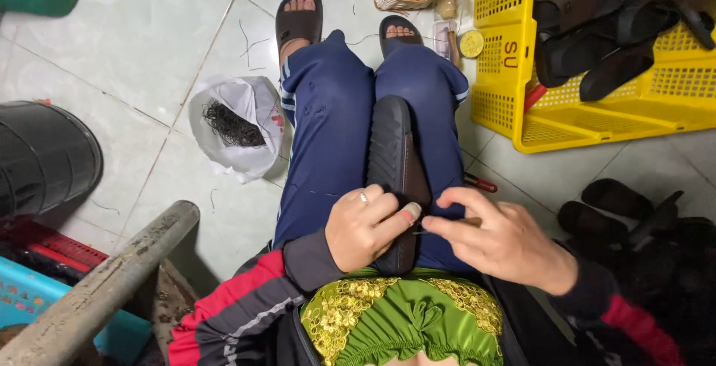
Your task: Hand-stitching the sole of a shoe to the upper part using a needle and thread.
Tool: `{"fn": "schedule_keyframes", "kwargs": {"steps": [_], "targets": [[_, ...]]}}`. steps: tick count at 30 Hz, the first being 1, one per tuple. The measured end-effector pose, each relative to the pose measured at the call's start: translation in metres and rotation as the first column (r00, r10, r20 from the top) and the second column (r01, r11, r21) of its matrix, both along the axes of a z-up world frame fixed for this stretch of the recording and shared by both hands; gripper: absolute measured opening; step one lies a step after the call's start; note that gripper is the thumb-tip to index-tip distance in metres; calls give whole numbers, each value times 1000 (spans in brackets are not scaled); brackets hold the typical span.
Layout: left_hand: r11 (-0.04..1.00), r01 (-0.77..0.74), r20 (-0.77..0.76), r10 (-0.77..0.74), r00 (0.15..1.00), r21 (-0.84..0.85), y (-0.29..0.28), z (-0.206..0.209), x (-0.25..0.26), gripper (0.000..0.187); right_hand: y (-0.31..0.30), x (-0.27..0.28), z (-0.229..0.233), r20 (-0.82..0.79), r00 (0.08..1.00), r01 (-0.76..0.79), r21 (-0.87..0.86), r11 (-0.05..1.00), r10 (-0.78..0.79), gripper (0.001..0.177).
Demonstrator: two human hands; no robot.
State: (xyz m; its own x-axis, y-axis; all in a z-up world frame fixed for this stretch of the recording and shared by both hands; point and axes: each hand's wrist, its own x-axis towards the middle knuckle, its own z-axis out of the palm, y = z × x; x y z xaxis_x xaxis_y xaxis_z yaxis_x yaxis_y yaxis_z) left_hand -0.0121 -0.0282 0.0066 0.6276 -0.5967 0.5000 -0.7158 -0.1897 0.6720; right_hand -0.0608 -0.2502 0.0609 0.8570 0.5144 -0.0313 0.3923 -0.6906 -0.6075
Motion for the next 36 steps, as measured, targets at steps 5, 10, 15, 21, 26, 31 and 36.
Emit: {"fn": "schedule_keyframes", "kwargs": {"steps": [5,10,15,21,26,31,36], "targets": [[999,-40,-14,39,999,-35,6,-3,-12,20,6,6,-15,73,994,79,-34,996,-77,21],[995,-47,-34,44,998,-90,9,-12,-17,19,3,4,-4,-309,948,216,452,865,-76,20],[989,-127,-130,137,982,80,15,2,-11,35,-23,-19,-28,-522,819,574,756,315,-239,28],[873,-97,-150,189,970,478,21,10,-7,56,30,11,-14,97,959,253,138,958,-267,29],[1000,22,-651,-30,758,-20,27,19,8,27,25,-11,-26,-150,934,352,241,905,-323,11],[906,-19,-744,-335,578,-423,17,25,39,28,23,-22,-34,-515,802,543,416,730,-303,12],[886,-86,-773,-345,532,-455,-3,14,68,36,19,-11,-41,-601,751,616,485,621,-275,10]]}}
